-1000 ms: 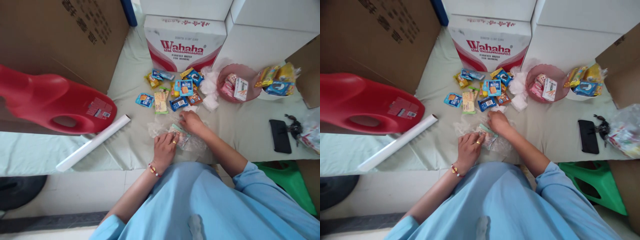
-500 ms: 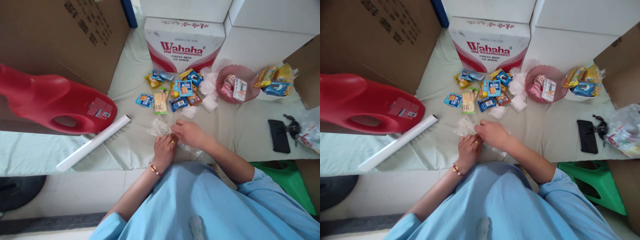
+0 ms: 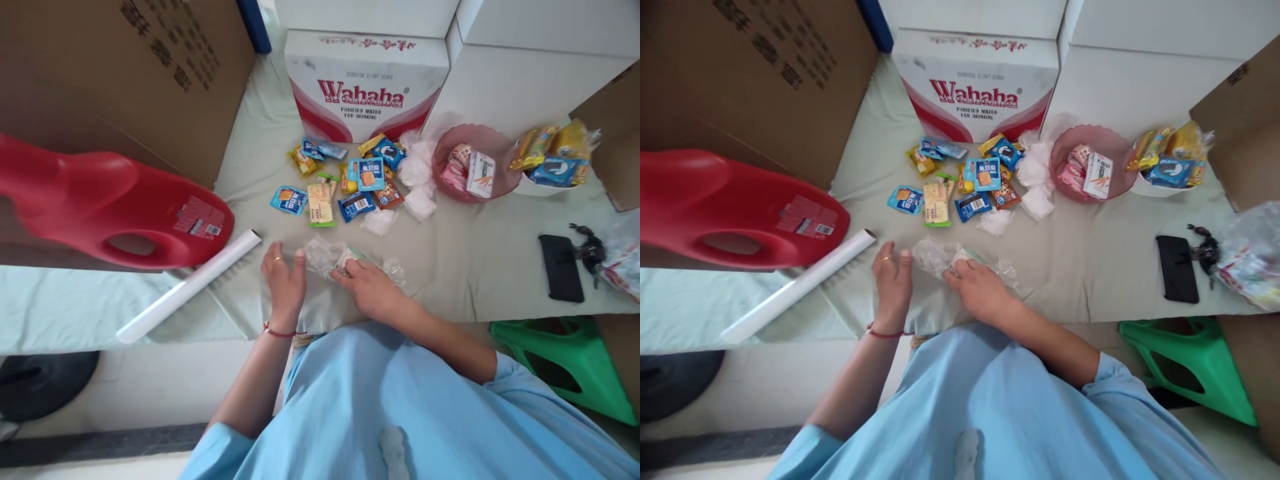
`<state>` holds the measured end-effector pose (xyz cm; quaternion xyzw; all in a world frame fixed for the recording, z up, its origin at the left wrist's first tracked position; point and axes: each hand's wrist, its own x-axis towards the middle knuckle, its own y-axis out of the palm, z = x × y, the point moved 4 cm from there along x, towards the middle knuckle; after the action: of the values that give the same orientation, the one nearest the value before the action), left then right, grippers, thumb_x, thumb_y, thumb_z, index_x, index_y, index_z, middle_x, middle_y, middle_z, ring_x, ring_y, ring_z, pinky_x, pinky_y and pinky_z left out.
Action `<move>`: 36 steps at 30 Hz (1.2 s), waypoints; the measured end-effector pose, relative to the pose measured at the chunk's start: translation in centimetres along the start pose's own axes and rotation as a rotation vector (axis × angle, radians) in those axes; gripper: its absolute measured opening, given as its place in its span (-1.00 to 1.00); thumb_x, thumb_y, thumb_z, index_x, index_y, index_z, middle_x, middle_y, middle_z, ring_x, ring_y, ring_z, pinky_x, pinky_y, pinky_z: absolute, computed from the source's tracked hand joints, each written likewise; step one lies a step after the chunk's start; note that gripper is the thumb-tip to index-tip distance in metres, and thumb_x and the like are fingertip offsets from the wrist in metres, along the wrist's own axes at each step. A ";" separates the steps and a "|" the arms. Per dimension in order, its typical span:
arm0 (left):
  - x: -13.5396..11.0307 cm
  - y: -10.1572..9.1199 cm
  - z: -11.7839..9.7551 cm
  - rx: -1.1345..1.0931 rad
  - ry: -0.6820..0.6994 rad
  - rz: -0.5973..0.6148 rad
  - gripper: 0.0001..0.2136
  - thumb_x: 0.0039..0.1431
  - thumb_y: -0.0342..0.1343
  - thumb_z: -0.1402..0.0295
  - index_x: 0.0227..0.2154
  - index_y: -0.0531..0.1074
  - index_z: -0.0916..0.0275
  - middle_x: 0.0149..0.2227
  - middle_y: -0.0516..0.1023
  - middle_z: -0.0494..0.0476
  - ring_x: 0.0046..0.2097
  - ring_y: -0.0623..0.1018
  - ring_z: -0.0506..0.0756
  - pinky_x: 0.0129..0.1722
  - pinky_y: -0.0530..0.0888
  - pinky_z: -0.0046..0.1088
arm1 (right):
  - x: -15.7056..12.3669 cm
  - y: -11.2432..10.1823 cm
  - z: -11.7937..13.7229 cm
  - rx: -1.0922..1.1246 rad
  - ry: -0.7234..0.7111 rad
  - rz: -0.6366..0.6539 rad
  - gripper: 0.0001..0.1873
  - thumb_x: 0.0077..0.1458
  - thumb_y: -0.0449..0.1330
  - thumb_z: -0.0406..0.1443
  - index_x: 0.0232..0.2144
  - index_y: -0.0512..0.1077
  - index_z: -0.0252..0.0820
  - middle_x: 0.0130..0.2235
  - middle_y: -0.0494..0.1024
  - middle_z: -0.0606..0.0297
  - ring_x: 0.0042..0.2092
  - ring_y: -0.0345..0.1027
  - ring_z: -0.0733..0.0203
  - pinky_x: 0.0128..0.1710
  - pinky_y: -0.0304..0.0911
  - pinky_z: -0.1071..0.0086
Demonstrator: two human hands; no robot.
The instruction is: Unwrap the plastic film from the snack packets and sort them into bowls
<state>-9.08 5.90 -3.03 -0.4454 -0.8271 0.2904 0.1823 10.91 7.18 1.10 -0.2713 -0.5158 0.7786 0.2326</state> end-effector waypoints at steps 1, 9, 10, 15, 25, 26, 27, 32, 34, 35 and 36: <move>0.5 0.6 -0.3 0.071 0.008 0.052 -0.45 0.27 0.16 -0.03 0.14 0.47 0.30 0.42 0.29 0.49 0.53 0.10 0.43 0.49 0.05 0.18 | -0.2 0.0 0.1 0.005 -0.003 -0.003 -0.52 0.45 0.03 -0.38 0.33 0.40 -0.11 0.00 0.47 0.06 0.03 0.35 0.00 0.01 0.34 0.18; -0.5 1.3 -3.2 -0.294 0.060 0.229 -0.90 0.16 0.15 0.29 -0.34 0.34 0.14 0.10 0.62 0.24 0.21 0.57 0.22 0.27 0.46 -0.10 | -2.3 0.5 0.2 0.125 -0.028 -0.045 -0.42 0.35 0.21 -0.35 0.38 0.33 -0.10 0.17 0.43 0.04 0.21 0.27 -0.06 0.23 0.31 0.04; -1.3 1.3 -3.9 -0.368 0.079 0.273 -0.91 0.17 0.13 0.32 -0.34 0.31 0.12 0.02 0.66 0.18 0.09 0.63 0.17 0.16 0.53 -0.19 | -2.4 0.7 0.1 0.139 -0.026 -0.051 -0.43 0.35 0.21 -0.35 0.37 0.34 -0.11 0.17 0.43 0.03 0.22 0.26 -0.06 0.25 0.30 0.02; -5.3 2.4 -7.0 -0.328 0.393 0.536 -0.87 0.18 0.01 0.51 -0.35 0.32 0.12 -0.03 0.70 0.16 0.05 0.67 0.14 0.09 0.57 -0.23 | -2.5 1.5 -0.4 0.236 -0.014 -0.082 -0.68 0.41 0.15 -0.32 0.12 0.55 -0.26 0.15 0.48 -0.08 0.26 0.25 -0.10 0.29 0.28 -0.08; -8.0 4.3 -4.4 -0.144 0.769 0.671 -0.21 0.18 -0.03 0.56 0.50 0.03 0.15 0.47 0.28 0.28 0.52 0.20 0.22 0.50 0.21 0.06 | -11.0 -0.3 -3.1 0.617 -0.277 0.208 -0.68 0.42 0.15 -0.31 0.14 0.55 -0.16 0.14 0.60 0.04 0.15 0.48 0.08 0.20 0.39 0.18; -8.0 4.4 -4.2 -0.136 0.761 0.682 -0.21 0.19 -0.04 0.56 0.51 0.01 0.13 0.48 0.26 0.26 0.53 0.19 0.22 0.50 0.20 0.05 | -11.9 -0.6 -3.9 0.694 -0.263 0.205 -0.69 0.43 0.13 -0.30 0.11 0.56 -0.16 0.08 0.63 0.08 0.09 0.53 0.12 0.14 0.42 0.24; -8.0 4.5 -4.1 -0.132 0.759 0.690 -0.21 0.20 -0.05 0.56 0.51 0.00 0.13 0.49 0.26 0.25 0.53 0.19 0.21 0.51 0.19 0.04 | -12.5 -0.9 -5.0 0.745 -0.210 0.148 -0.71 0.44 0.12 -0.29 0.08 0.57 -0.14 0.01 0.66 0.11 0.01 0.56 0.15 0.06 0.45 0.29; -7.8 4.8 -3.7 -0.109 0.820 0.692 -0.18 0.17 -0.05 0.59 0.52 -0.03 0.15 0.49 0.25 0.26 0.53 0.17 0.19 0.50 0.18 0.02 | -13.8 -1.0 -10.9 0.477 0.258 -0.425 -0.66 0.38 0.08 -0.32 0.09 0.56 -0.10 -0.06 0.63 0.11 -0.07 0.53 0.07 -0.05 0.46 0.18; -7.7 4.9 -3.5 -0.088 0.841 0.684 -0.16 0.15 -0.04 0.60 0.52 -0.05 0.17 0.49 0.25 0.27 0.53 0.17 0.19 0.50 0.20 0.00 | -13.3 0.2 -11.0 0.347 0.208 -0.381 -0.56 0.30 0.10 -0.37 0.15 0.54 -0.11 0.13 0.56 0.01 0.06 0.48 -0.02 0.05 0.45 0.05; -7.8 5.0 -3.5 -0.075 0.850 0.678 -0.15 0.14 -0.04 0.61 0.52 -0.05 0.17 0.49 0.25 0.28 0.53 0.17 0.19 0.49 0.20 0.00 | -12.9 0.9 -10.7 0.321 0.147 -0.319 -0.51 0.27 0.09 -0.39 0.18 0.53 -0.10 0.22 0.51 0.00 0.11 0.46 -0.04 0.09 0.44 0.01; -7.8 5.1 -3.4 -0.060 0.857 0.671 -0.14 0.14 -0.04 0.62 0.53 -0.06 0.17 0.49 0.25 0.28 0.53 0.17 0.19 0.49 0.21 -0.01 | -12.5 1.6 -10.3 0.317 0.084 -0.256 -0.47 0.25 0.09 -0.41 0.22 0.51 -0.09 0.29 0.46 0.00 0.16 0.44 -0.04 0.13 0.42 -0.02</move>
<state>0.25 2.65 -4.01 -0.7683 -0.4991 0.1014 0.3876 26.89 5.57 -1.37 -0.1957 -0.4069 0.8022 0.3906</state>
